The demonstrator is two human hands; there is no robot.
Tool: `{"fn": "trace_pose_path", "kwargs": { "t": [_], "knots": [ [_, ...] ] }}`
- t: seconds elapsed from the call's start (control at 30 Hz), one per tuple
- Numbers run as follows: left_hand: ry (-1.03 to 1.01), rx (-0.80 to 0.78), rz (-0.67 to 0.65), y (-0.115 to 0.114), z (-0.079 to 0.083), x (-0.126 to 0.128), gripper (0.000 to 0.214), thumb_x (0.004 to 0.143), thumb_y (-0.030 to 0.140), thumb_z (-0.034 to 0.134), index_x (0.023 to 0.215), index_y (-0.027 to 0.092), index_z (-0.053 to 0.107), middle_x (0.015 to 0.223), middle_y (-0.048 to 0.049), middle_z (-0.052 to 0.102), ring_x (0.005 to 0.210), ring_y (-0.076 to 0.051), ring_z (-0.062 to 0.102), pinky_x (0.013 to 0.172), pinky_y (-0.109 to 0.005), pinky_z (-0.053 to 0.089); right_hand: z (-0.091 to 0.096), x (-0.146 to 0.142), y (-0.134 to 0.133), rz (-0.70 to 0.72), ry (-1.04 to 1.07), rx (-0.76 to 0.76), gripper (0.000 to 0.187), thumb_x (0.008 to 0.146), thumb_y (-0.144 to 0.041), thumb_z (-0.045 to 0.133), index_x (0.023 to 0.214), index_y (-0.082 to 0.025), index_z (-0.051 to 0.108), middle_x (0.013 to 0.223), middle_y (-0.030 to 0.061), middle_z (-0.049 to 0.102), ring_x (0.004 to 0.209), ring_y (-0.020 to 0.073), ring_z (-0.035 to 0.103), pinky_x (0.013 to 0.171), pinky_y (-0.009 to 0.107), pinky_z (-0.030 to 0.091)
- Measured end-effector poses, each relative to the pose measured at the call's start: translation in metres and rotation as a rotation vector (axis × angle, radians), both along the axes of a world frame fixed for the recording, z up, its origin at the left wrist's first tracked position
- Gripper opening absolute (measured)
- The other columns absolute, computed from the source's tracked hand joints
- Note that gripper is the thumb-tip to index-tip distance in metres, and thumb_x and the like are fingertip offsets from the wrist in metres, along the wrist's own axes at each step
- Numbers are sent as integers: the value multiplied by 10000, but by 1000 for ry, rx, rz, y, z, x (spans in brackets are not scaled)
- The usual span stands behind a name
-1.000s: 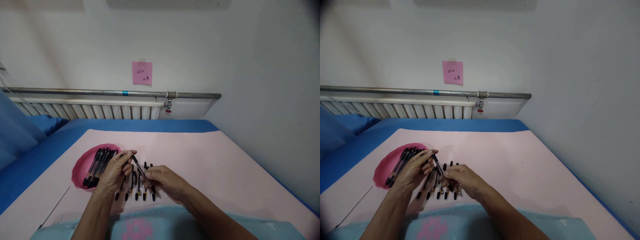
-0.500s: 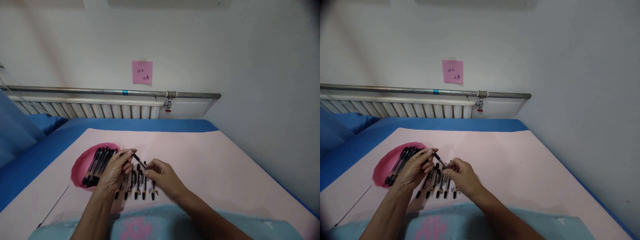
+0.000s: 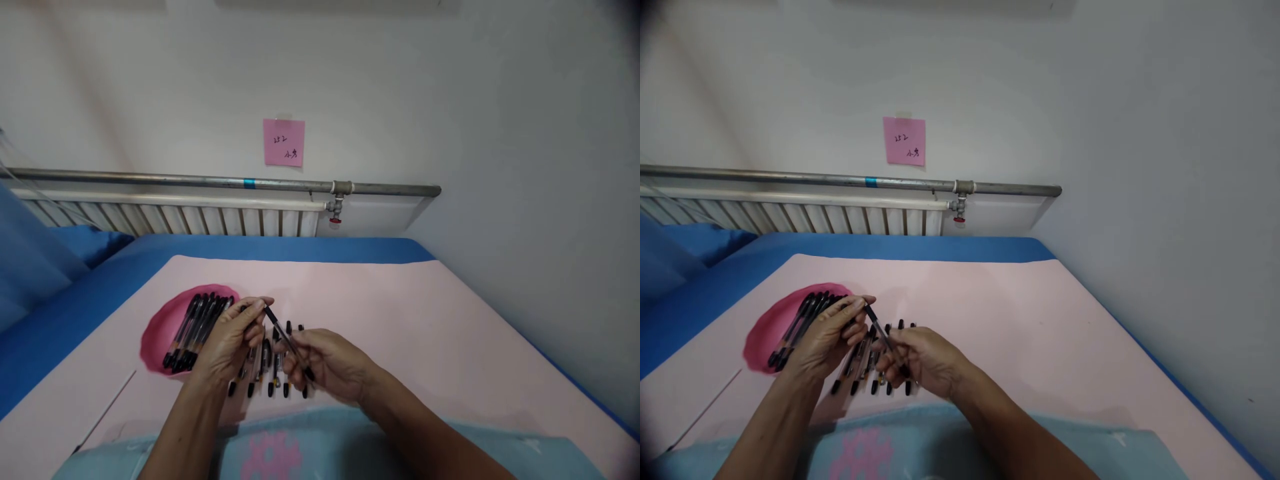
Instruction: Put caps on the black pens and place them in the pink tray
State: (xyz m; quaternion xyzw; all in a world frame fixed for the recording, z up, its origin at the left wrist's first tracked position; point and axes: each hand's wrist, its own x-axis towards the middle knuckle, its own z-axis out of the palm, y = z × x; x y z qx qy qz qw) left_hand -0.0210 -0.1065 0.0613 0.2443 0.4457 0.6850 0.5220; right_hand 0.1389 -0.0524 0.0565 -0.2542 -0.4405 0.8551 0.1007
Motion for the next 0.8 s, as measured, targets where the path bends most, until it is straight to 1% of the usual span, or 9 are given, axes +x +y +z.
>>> {"fn": "trace_pose_path", "kwargs": {
  "t": [0.07, 0.13, 0.33, 0.4, 0.47, 0.6, 0.63, 0.7, 0.8],
  "knots": [
    [1, 6, 1, 0, 0, 0, 253, 638, 272, 696, 827, 108, 662, 518, 62, 396, 384, 8, 268, 350, -137, 215, -1, -1, -1, -36, -17, 104, 254, 708, -376, 560, 741, -125, 576, 596, 1, 546, 455, 74, 459, 475, 220, 329],
    [0, 14, 11, 2, -2, 0, 247, 642, 271, 693, 823, 106, 662, 515, 66, 389, 380, 11, 261, 350, -138, 213, -2, -2, -1, -115, -57, 288, 199, 708, -337, 571, 696, -139, 556, 594, -12, 530, 468, 71, 438, 471, 212, 311],
    [-2, -4, 130, 7, -11, 6, 243, 630, 273, 701, 798, 102, 658, 536, 69, 404, 375, 17, 273, 342, -134, 217, -6, 0, -4, -308, -289, 1133, 127, 786, -290, 512, 740, -187, 572, 695, 15, 555, 672, 133, 466, 651, 269, 340],
    [-6, -1, 173, 8, -12, 8, 240, 622, 276, 706, 782, 104, 656, 529, 75, 397, 370, 18, 268, 340, -135, 216, -6, 0, -5, -344, -316, 1279, 140, 792, -294, 508, 728, -188, 573, 724, 31, 564, 718, 149, 463, 710, 291, 330],
    [-15, 16, 180, 7, -11, 9, 235, 620, 275, 706, 775, 106, 653, 525, 74, 404, 367, 18, 267, 340, -137, 213, -4, -1, -5, -344, -290, 1168, 133, 775, -303, 525, 743, -186, 579, 723, 32, 561, 710, 147, 473, 690, 282, 344],
    [-31, 40, 98, 6, -7, 7, 236, 631, 261, 699, 795, 97, 655, 523, 60, 431, 368, 14, 270, 346, -140, 212, 0, -2, -2, -126, -116, 482, 269, 777, -397, 473, 808, -151, 577, 673, 23, 560, 538, 104, 488, 496, 226, 341],
    [-32, 37, 78, 6, -6, 7, 239, 633, 258, 698, 802, 94, 655, 526, 56, 436, 370, 14, 271, 346, -140, 211, 1, -2, -1, -79, -80, 364, 294, 774, -413, 466, 799, -141, 573, 653, 20, 559, 500, 93, 477, 465, 217, 325],
    [-32, 31, 60, 5, -5, 6, 243, 635, 255, 697, 810, 91, 656, 530, 54, 438, 371, 14, 267, 345, -139, 207, 2, -3, 0, -85, -61, 283, 267, 740, -397, 516, 745, -134, 562, 611, 5, 548, 462, 75, 454, 441, 204, 305],
    [-39, 27, 74, 6, -5, 6, 247, 630, 259, 700, 808, 95, 655, 532, 55, 438, 371, 16, 263, 344, -138, 207, 1, -3, 1, -243, -99, 381, 180, 653, -294, 634, 680, -148, 532, 583, -33, 520, 483, 63, 444, 462, 194, 316]
  ]
}}
